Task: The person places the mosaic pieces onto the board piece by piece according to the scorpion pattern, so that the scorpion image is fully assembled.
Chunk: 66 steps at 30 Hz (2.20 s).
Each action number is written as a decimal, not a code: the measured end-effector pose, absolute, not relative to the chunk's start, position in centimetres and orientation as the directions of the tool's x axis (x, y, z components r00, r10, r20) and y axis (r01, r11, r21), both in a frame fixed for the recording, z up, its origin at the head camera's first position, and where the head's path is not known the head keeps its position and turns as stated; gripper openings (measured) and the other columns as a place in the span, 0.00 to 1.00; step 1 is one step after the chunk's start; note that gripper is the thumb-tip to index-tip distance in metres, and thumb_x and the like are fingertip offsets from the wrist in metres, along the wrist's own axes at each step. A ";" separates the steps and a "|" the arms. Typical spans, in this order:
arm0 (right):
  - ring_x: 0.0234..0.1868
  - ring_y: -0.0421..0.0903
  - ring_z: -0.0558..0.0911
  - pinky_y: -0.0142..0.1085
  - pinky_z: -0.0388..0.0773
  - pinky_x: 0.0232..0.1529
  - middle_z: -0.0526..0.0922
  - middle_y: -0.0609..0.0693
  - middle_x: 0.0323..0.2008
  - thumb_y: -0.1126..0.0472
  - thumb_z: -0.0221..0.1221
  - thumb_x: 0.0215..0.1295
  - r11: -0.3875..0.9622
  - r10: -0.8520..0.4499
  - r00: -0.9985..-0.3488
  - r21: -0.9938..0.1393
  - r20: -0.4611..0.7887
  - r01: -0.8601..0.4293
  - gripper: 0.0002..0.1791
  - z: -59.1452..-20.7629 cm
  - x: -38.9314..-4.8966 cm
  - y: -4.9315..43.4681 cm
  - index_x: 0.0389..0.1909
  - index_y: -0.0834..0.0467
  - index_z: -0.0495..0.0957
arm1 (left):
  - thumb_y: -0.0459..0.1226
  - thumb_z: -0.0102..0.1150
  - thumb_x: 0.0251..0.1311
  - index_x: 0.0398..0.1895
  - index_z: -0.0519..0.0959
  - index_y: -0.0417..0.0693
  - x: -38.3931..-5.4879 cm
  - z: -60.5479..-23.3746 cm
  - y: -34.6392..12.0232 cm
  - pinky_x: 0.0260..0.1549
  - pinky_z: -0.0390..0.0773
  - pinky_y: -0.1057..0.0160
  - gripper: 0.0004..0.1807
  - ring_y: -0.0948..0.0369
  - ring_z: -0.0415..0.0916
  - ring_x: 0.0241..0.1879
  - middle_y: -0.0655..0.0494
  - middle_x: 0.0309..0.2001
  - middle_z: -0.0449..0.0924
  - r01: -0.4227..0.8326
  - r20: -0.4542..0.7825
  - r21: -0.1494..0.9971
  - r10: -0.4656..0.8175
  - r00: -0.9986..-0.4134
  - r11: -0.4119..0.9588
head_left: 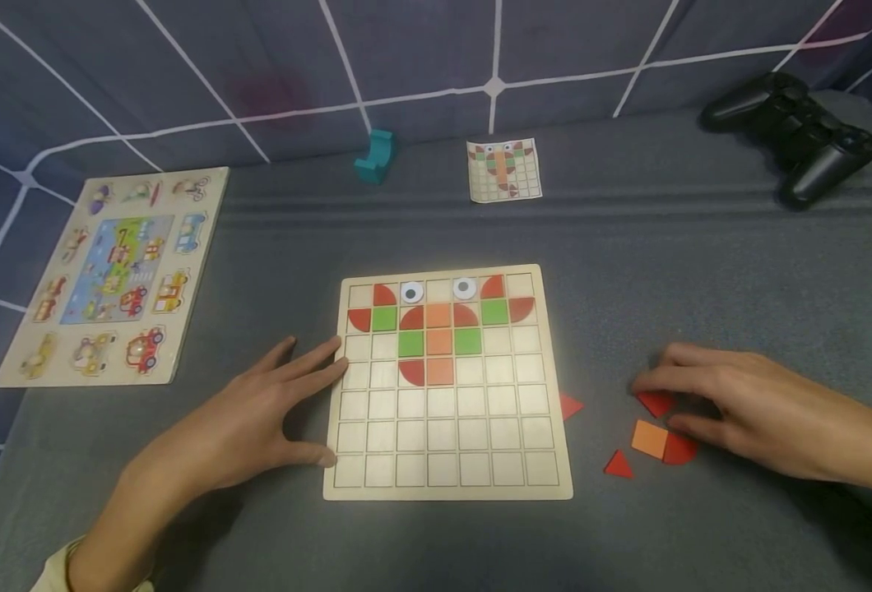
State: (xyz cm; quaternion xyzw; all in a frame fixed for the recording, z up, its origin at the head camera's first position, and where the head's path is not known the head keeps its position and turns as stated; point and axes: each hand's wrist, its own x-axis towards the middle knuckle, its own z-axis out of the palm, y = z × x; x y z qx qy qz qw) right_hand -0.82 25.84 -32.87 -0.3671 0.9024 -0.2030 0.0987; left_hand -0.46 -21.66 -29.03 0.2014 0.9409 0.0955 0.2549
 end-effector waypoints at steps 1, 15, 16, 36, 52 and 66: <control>0.33 0.26 0.69 0.28 0.70 0.29 0.69 0.26 0.38 0.63 0.77 0.44 0.646 -0.703 -0.710 -0.441 -0.026 -0.623 0.30 -32.9 -0.8 25.9 0.48 0.37 0.80 | 0.67 0.70 0.38 0.74 0.65 0.57 -0.5 -29.0 -21.7 0.53 0.61 0.26 0.57 0.30 0.45 0.71 0.58 0.77 0.50 0.330 -0.441 0.282 0.427 -0.789 0.901; 0.27 0.27 0.68 0.31 0.69 0.24 0.72 0.28 0.29 0.62 0.76 0.48 0.724 -0.624 -0.776 -0.441 -0.092 -0.531 0.20 -32.8 -1.0 24.9 0.38 0.42 0.78 | 0.66 0.72 0.39 0.74 0.65 0.56 -0.5 -28.8 -21.6 0.54 0.59 0.25 0.56 0.31 0.45 0.71 0.58 0.78 0.50 0.313 -0.451 0.290 0.418 -0.788 0.904; 0.27 0.27 0.69 0.31 0.70 0.25 0.73 0.27 0.30 0.61 0.75 0.50 0.727 -0.622 -0.778 -0.438 -0.092 -0.529 0.20 -32.7 -1.0 24.8 0.40 0.42 0.79 | 0.66 0.72 0.39 0.74 0.65 0.56 -0.5 -28.8 -21.6 0.54 0.59 0.25 0.56 0.31 0.45 0.71 0.58 0.78 0.50 0.315 -0.450 0.292 0.420 -0.788 0.903; 0.30 0.29 0.74 0.30 0.73 0.28 0.80 0.29 0.39 0.67 0.70 0.56 0.568 -0.644 -0.764 -0.648 0.033 -0.507 0.19 -31.8 -1.7 22.2 0.45 0.42 0.85 | 0.67 0.71 0.38 0.74 0.64 0.58 -0.6 -28.8 -21.6 0.52 0.57 0.22 0.57 0.30 0.46 0.71 0.58 0.78 0.49 0.319 -0.459 0.277 0.417 -0.785 0.906; 0.27 0.35 0.75 0.34 0.74 0.32 0.82 0.35 0.33 0.60 0.69 0.61 0.513 -0.694 -0.715 -0.754 -0.082 -0.411 0.08 -30.9 -4.3 15.1 0.41 0.48 0.86 | 0.67 0.71 0.38 0.74 0.64 0.58 -0.7 -28.9 -21.4 0.53 0.59 0.24 0.57 0.30 0.45 0.71 0.57 0.78 0.50 0.318 -0.457 0.277 0.415 -0.786 0.907; 0.22 0.37 0.70 0.36 0.72 0.31 0.72 0.39 0.18 0.61 0.70 0.59 0.534 -0.737 -0.671 -0.682 -0.084 -0.500 0.05 -31.2 -5.7 10.5 0.36 0.54 0.85 | 0.67 0.71 0.39 0.74 0.66 0.55 -0.4 -28.8 -21.7 0.55 0.61 0.27 0.56 0.30 0.45 0.71 0.59 0.77 0.50 0.339 -0.440 0.298 0.443 -0.781 0.892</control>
